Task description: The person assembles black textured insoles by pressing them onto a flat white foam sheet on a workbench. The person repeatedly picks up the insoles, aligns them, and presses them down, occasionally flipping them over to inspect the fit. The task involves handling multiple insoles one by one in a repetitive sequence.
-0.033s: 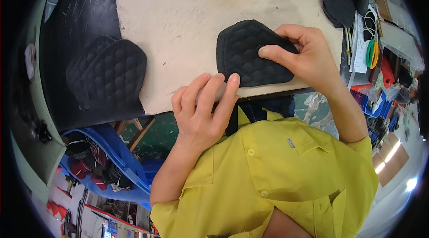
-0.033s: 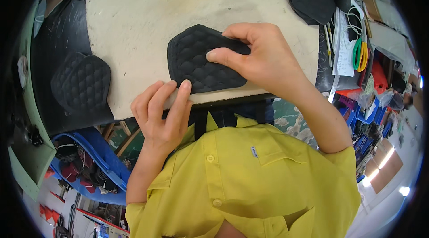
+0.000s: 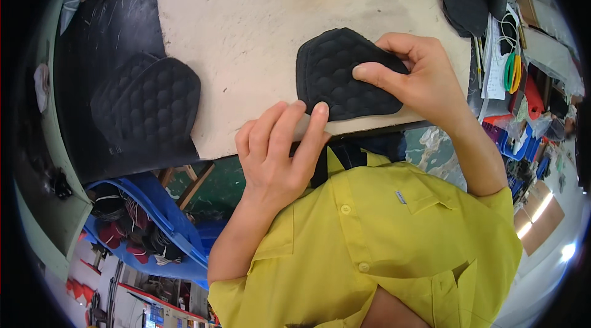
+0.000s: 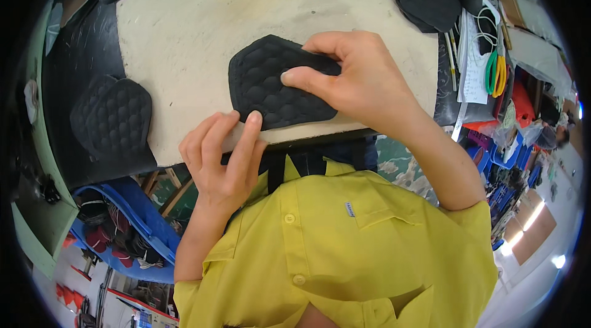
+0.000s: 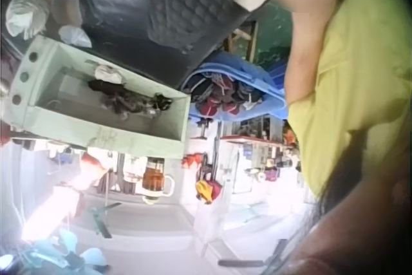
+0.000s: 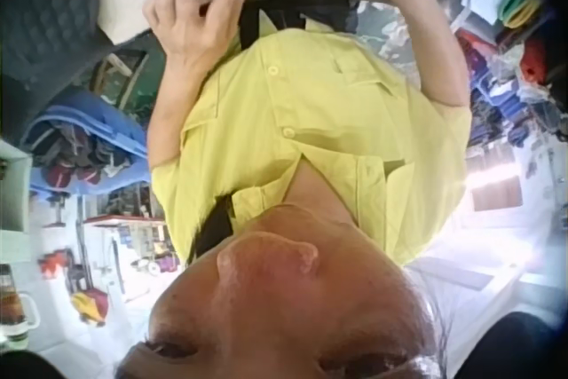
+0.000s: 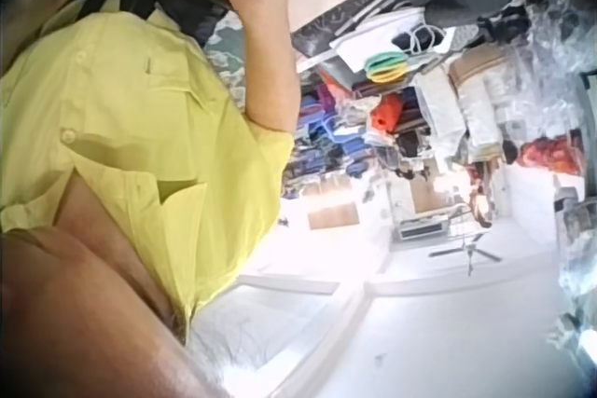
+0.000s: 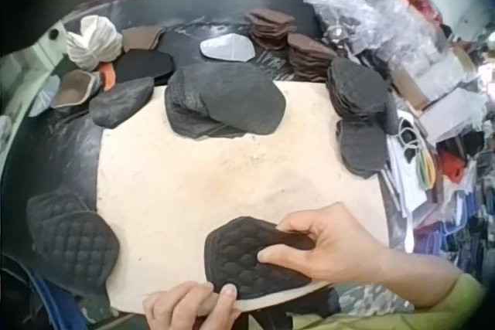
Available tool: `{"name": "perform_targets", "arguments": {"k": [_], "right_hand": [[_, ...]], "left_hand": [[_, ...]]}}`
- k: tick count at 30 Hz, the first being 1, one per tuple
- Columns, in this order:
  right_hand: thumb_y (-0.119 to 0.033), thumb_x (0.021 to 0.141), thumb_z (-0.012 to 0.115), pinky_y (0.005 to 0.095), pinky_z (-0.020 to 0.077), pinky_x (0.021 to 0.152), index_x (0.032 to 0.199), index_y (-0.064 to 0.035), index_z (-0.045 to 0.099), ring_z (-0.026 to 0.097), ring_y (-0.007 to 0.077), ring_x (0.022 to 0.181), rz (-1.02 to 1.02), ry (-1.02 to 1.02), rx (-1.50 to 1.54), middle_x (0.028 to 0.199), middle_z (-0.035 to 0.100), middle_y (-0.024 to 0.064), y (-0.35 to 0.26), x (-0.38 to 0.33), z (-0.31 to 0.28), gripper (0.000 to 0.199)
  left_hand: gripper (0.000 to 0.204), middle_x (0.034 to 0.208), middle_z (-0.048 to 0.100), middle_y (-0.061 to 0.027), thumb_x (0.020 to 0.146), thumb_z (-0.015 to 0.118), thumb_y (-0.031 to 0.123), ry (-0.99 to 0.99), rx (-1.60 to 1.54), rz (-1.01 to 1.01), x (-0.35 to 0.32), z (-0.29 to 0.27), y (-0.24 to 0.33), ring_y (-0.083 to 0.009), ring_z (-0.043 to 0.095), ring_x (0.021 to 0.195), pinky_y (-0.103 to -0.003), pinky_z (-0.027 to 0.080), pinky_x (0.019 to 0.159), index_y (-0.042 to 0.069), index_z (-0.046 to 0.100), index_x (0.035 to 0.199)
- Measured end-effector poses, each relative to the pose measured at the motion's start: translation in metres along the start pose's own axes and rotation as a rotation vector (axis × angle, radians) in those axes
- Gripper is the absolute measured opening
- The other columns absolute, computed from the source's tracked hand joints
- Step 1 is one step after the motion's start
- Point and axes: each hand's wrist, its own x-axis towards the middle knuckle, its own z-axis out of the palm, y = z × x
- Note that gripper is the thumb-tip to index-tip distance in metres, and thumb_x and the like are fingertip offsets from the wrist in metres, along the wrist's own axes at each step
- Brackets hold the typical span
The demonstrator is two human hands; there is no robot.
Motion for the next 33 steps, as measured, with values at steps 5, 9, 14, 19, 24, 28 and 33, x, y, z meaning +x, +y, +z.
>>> {"name": "perform_targets", "arguments": {"k": [5, 9, 14, 19, 24, 28, 33], "right_hand": [[-0.019, 0.077, 0.077, 0.0325, 0.0457, 0.051, 0.086, 0.0068, 0.067, 0.060, 0.0194, 0.054, 0.050, 0.024, -0.076, 0.062, 0.061, 0.0151, -0.009, 0.002, 0.001, 0.030], [-0.006, 0.076, 0.080, 0.0263, 0.0457, 0.051, 0.088, -0.0007, 0.069, 0.061, 0.0166, 0.059, -0.609, 0.393, -0.421, 0.069, 0.064, 0.0096, 0.005, -0.024, 0.016, 0.017], [-0.008, 0.079, 0.077, 0.0264, 0.0494, 0.049, 0.085, -0.0014, 0.069, 0.063, 0.0190, 0.054, -0.358, 0.456, -0.249, 0.067, 0.065, 0.0078, 0.021, -0.039, 0.008, 0.012], [-0.010, 0.081, 0.076, 0.0273, 0.0462, 0.047, 0.079, -0.0003, 0.066, 0.061, 0.0194, 0.049, -0.032, 0.361, 0.039, 0.060, 0.062, 0.0086, 0.018, -0.032, 0.005, 0.014], [-0.012, 0.078, 0.077, 0.0293, 0.0425, 0.046, 0.075, -0.0024, 0.063, 0.056, 0.0196, 0.049, -0.093, 0.278, -0.179, 0.058, 0.057, 0.0060, 0.012, -0.026, -0.004, 0.016], [-0.010, 0.069, 0.083, 0.0290, 0.0395, 0.048, 0.080, -0.0058, 0.068, 0.051, 0.0185, 0.055, -0.452, 0.472, -0.249, 0.065, 0.051, 0.0044, 0.021, -0.039, 0.002, 0.019], [-0.009, 0.058, 0.087, 0.0296, 0.0421, 0.058, 0.083, -0.0086, 0.072, 0.053, 0.0207, 0.068, -0.863, 0.589, -0.215, 0.077, 0.052, 0.0020, 0.032, -0.062, 0.011, 0.028]], "left_hand": [[0.038, 0.125, 0.060, -0.0182, 0.090, 0.067, 0.025, -0.058, -0.279, 0.104, 0.045, 0.006, 0.008, -0.0315, 0.059, 0.113, -0.039, 0.050, 0.085, -0.006, 0.066, 0.111], [0.057, 0.133, 0.054, -0.0224, 0.096, 0.057, 0.038, -0.206, -0.087, 0.112, 0.053, 0.012, 0.011, -0.0326, 0.058, 0.116, -0.036, 0.050, 0.088, -0.013, 0.060, 0.119], [0.088, 0.141, 0.048, -0.0239, 0.084, 0.054, 0.064, -0.284, 0.003, 0.098, 0.049, 0.014, 0.018, -0.0353, 0.053, 0.118, -0.040, 0.044, 0.096, -0.013, 0.054, 0.127], [0.082, 0.145, 0.044, -0.0229, 0.079, 0.056, 0.066, -0.337, 0.004, 0.068, 0.050, 0.011, 0.022, -0.0354, 0.050, 0.119, -0.041, 0.042, 0.097, 0.005, 0.057, 0.134], [0.069, 0.149, 0.039, -0.0230, 0.074, 0.063, 0.062, -0.375, -0.073, 0.041, 0.053, 0.009, 0.023, -0.0361, 0.045, 0.122, -0.043, 0.040, 0.099, 0.021, 0.065, 0.129], [0.067, 0.143, 0.046, -0.0241, 0.073, 0.080, 0.047, -0.091, -0.350, -0.009, 0.047, 0.002, 0.004, -0.0346, 0.052, 0.114, -0.041, 0.042, 0.098, 0.004, 0.066, 0.123], [0.034, 0.100, 0.069, -0.0164, 0.066, 0.083, 0.004, -0.024, -0.738, -0.312, 0.043, -0.028, -0.007, -0.0230, 0.063, 0.085, -0.030, 0.048, 0.070, -0.004, 0.071, 0.096]]}}
